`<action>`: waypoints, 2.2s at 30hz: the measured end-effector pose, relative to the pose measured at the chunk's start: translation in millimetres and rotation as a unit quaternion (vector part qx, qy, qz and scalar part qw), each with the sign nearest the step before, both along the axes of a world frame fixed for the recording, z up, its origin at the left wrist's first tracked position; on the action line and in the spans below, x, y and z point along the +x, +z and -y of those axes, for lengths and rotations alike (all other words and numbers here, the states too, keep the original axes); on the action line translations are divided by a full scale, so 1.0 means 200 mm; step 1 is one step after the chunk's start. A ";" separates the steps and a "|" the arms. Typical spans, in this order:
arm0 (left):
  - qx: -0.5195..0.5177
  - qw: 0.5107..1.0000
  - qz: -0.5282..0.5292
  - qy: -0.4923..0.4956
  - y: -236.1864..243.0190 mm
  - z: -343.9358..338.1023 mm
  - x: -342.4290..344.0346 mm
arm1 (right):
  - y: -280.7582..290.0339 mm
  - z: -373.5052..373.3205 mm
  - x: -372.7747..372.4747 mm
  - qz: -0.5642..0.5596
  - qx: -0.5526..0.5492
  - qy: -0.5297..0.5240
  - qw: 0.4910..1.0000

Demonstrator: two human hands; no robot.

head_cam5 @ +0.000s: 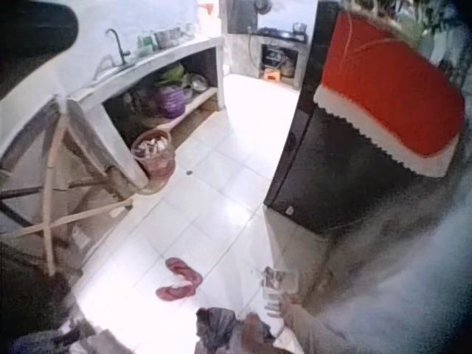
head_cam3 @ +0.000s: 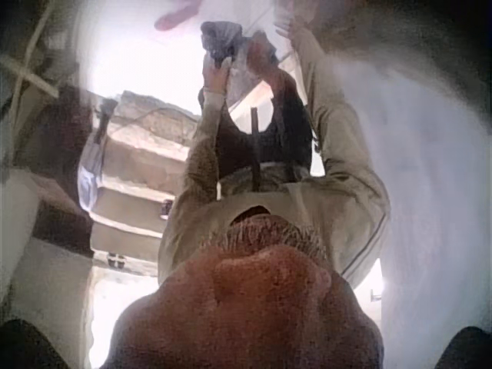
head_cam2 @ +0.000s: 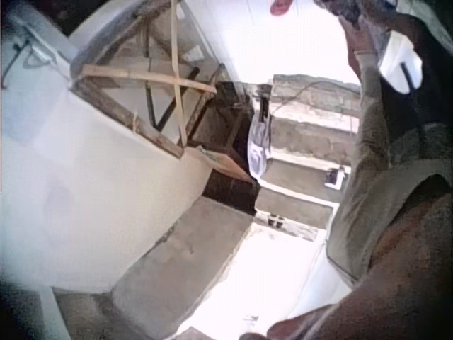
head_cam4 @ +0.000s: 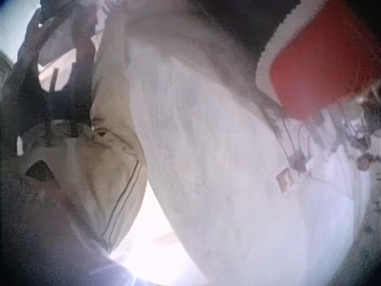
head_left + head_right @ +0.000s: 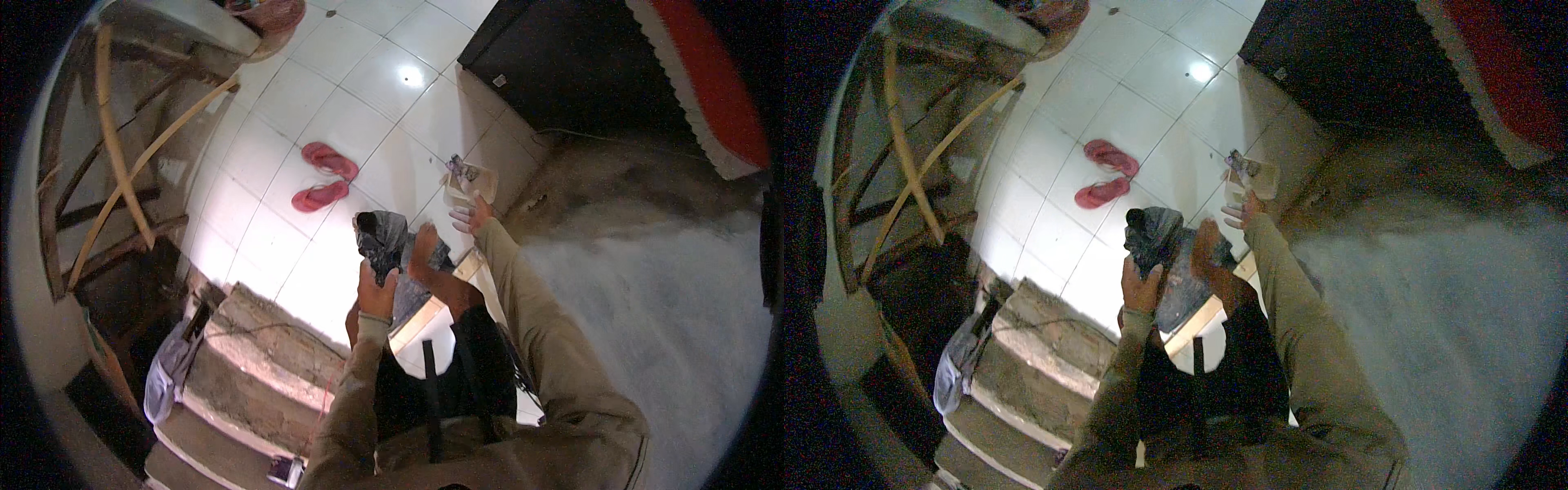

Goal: The person retrieves a black plastic bag and a white container, fills the container with water at a sink, and mixes a white powder from the bag into the water. They then sit on the floor and use a spatula to apply the resulting paste to a damaged section of the wall.

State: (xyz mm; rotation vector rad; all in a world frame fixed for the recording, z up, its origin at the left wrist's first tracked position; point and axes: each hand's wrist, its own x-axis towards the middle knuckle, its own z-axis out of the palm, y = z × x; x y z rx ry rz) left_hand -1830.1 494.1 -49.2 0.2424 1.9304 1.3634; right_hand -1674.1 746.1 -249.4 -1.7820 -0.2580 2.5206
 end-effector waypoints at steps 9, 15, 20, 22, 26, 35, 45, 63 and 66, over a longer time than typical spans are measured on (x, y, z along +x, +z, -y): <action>-0.025 1.000 -0.015 0.002 -0.65 -0.48 -0.29 | -0.80 -0.33 -0.35 0.086 0.066 -0.060 0.992; 0.032 0.999 0.001 0.033 -1.04 -0.55 -0.34 | -1.31 -0.45 -0.39 0.122 -0.008 -0.142 0.982; 0.016 0.983 -0.170 -0.068 -1.11 -0.66 -0.39 | -1.75 -0.61 0.03 -0.173 -0.102 -0.039 0.979; 0.017 0.998 -0.055 -0.041 -1.14 -0.68 -0.39 | -1.72 -0.57 0.14 -0.060 0.011 -0.034 0.998; -0.003 0.973 -0.209 -0.101 -1.23 -0.63 -0.44 | -1.09 -0.33 -0.04 0.118 0.058 -0.097 0.986; 0.000 0.962 -0.230 -0.144 -1.25 -0.70 -0.48 | -0.98 -0.85 -0.09 0.283 0.267 0.230 0.892; 0.009 0.943 -0.268 -0.197 -1.18 -0.76 -0.51 | -1.45 -0.13 0.31 0.380 -0.010 0.044 0.924; 0.013 0.993 -0.112 -0.019 -1.09 -0.34 -0.54 | -0.05 -0.12 -0.10 0.259 0.238 0.119 0.928; -0.097 0.986 -0.020 -0.131 -0.86 -0.12 -0.63 | 0.35 -0.22 -0.11 0.270 0.369 0.291 0.840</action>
